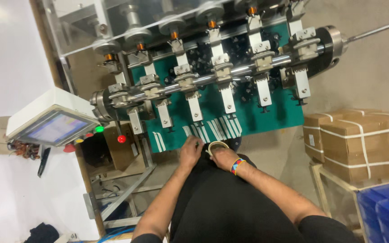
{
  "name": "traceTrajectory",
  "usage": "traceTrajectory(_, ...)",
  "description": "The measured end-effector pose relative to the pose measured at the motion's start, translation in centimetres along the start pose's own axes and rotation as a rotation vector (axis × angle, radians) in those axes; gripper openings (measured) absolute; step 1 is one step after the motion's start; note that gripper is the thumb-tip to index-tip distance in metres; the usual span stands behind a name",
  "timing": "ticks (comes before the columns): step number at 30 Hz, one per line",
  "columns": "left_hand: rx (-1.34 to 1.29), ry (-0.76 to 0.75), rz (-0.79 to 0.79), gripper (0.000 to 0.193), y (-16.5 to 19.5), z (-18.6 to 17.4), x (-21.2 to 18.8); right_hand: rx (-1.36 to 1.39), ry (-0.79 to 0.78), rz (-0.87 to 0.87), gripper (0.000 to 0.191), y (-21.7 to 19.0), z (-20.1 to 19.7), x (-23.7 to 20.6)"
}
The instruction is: The person stands at a multi-station assembly machine, placing small black and orange components into the machine's fixtures and pulling the red-handled lever to cycle the machine. They use scissors to trim material from the assemblies and handle finished parts, setting them on the green work surface.
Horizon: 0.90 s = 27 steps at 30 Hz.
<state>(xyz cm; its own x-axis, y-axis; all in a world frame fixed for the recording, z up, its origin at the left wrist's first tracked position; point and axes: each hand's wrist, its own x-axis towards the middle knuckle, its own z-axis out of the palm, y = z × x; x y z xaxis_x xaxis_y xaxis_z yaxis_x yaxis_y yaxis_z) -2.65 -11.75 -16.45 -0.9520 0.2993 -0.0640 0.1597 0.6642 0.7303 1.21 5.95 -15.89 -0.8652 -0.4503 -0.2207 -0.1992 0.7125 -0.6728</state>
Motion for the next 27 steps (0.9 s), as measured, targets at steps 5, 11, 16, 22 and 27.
traceTrajectory(5, -0.169, -0.071, -0.356, 0.024, -2.5, -2.2, -6.6, -0.295, 0.135, -0.207, 0.018, -2.0, -2.8, 8.0)
traceTrajectory(11, -0.612, 0.386, -0.734, 0.031, -5.1, -9.0, -5.4, -0.272, 0.127, -0.302, 0.042, -4.2, -6.0, 9.2)
traceTrajectory(16, -0.814, 0.736, -0.635, 0.048, -5.8, -16.9, -2.4, 0.094, -0.590, -0.293, 0.052, -3.4, -16.0, 1.4)
traceTrajectory(22, -0.640, 0.456, -0.683, 0.063, -4.4, -22.6, 2.5, -0.217, 0.511, 0.241, 0.036, 3.1, -37.3, -2.2)
traceTrajectory(27, -0.694, 0.271, -0.790, 0.065, -2.6, -23.8, 6.4, -0.968, 0.398, 0.771, 0.058, 10.2, -44.5, -0.5)
